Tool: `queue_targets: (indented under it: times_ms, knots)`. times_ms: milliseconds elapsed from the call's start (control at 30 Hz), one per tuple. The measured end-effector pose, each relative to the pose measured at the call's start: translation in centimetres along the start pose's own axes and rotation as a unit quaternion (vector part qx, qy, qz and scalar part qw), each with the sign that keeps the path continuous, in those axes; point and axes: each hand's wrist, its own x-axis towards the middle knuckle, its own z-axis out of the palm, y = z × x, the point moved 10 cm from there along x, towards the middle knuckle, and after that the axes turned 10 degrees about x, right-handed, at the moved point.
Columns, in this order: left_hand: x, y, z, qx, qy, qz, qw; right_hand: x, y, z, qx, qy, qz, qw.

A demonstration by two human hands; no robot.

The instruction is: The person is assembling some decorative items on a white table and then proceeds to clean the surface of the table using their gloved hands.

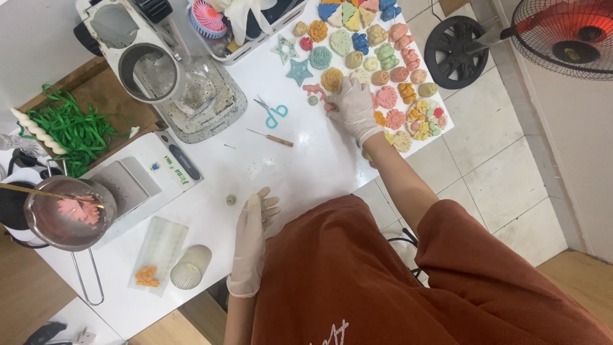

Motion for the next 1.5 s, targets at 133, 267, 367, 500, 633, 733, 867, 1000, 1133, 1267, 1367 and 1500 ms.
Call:
queue_targets:
  times_ms: [133,267,367,500,633,733,867,1000,1133,1267,1367,1500]
  knots:
    - [0.4,-0.7,-0.5,-0.003,-0.002,0.030,1.000,0.1,-0.9,-1.3,-0.004,-0.014,0.003,1.000]
    - [2.6,-4.8,-3.2,-0.005,0.040,0.032,0.999,-0.6,-2.8,-5.7,0.016,-0.017,0.043,0.999]
    - [4.9,-9.9,-6.9,0.061,0.148,0.060,0.985,-3.0,-3.4,-8.9,0.038,0.023,0.062,0.997]
    - [4.3,-10.7,-9.9,0.358,0.337,0.167,0.855,-7.0,-6.1,-11.4,0.055,0.119,0.012,0.991]
    - [6.4,-9.0,-8.9,0.444,0.345,0.174,0.808,-9.4,-9.0,-8.0,0.105,0.103,-0.009,0.989]
    - [9.8,-10.8,-8.7,0.415,0.329,0.203,0.824,-9.1,-14.0,-4.0,0.103,-0.007,-0.068,0.992]
    - [11.8,-12.3,-10.0,0.326,0.323,0.193,0.867,-6.3,-16.6,-0.2,0.131,-0.065,-0.004,0.989]
    - [7.8,-8.1,-12.2,0.076,0.310,0.182,0.930,-3.0,-15.8,2.9,0.135,-0.053,0.078,0.986]
    - [5.7,-4.8,-12.4,-0.067,0.211,0.299,0.928,-2.4,-13.0,9.1,0.083,-0.064,0.104,0.989]
    - [1.3,-0.1,-12.0,-0.119,0.122,0.282,0.944,-3.4,-11.0,11.2,0.049,-0.100,0.143,0.983]
    - [-0.5,2.3,-11.4,-0.222,0.036,0.257,0.940,-3.8,-13.4,6.4,0.158,-0.074,0.156,0.972]
    - [-0.3,3.6,-10.5,-0.281,-0.042,0.337,0.898,-3.9,-16.5,-2.7,0.381,0.025,0.179,0.907]
